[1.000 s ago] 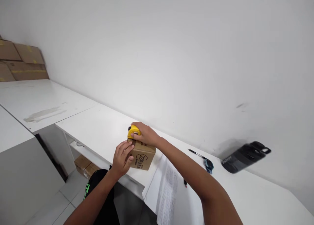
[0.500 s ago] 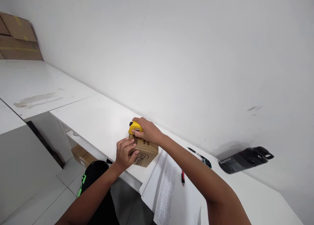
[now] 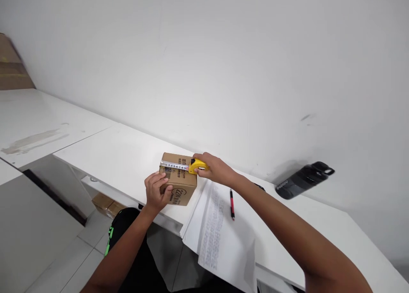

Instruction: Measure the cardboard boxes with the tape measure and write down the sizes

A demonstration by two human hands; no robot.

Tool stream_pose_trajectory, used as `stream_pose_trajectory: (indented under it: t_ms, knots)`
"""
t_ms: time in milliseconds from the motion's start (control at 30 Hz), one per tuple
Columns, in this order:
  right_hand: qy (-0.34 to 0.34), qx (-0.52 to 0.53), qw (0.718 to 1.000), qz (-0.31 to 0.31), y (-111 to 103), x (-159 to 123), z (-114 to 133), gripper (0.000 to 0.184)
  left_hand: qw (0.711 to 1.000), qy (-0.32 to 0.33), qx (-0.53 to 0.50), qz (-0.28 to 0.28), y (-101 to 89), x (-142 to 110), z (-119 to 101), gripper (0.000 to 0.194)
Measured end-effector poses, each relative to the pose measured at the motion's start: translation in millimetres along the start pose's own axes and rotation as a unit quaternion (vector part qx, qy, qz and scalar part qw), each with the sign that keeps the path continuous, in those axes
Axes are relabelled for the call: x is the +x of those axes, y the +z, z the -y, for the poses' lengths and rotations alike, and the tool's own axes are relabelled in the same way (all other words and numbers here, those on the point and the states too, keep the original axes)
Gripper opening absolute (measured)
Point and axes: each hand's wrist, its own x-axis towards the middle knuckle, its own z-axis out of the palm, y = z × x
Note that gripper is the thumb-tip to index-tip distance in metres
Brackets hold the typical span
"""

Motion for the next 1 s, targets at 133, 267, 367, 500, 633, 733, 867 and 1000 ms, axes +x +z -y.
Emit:
stream_pose_trajectory:
  t_ms: [133, 267, 367, 500, 633, 733, 867, 1000]
  knots:
    - [0.003, 0.008, 1.0, 0.004, -6, -9, -13, 0.038, 1.0, -0.002, 0.0, 0.003, -0.9, 2, -1, 0.024]
    - [-0.009, 0.061, 0.998, -0.001, -6, -10, -21, 0.035, 1.0, -0.007, 0.002, 0.008, -1.3, 1, 2, 0.023]
    - [-0.017, 0.083, 0.996, -0.006, -5, -10, -22, 0.032, 1.0, -0.003, -0.001, 0.003, -0.5, 0, 4, 0.024]
    - [-0.007, 0.075, 0.997, -0.009, -7, -12, -18, 0.033, 1.0, -0.023, 0.003, 0.008, 0.9, -2, 5, 0.021]
    - [0.008, 0.075, 0.996, -0.055, -12, -12, -11, 0.033, 0.999, -0.041, 0.007, 0.02, 1.8, -3, 4, 0.021]
    - [0.035, 0.069, 0.988, -0.134, -13, -1, -2, 0.04, 0.999, -0.039, -0.001, 0.012, 2.8, 0, -1, 0.021]
    - [0.053, 0.012, 0.985, -0.161, -4, 31, 18, 0.043, 0.996, -0.09, 0.009, 0.005, 1.8, 1, -31, 0.023]
    - [0.09, -0.045, 0.983, -0.151, 14, 59, 42, 0.039, 0.981, -0.178, 0.019, 0.07, -10.3, -6, -85, 0.031]
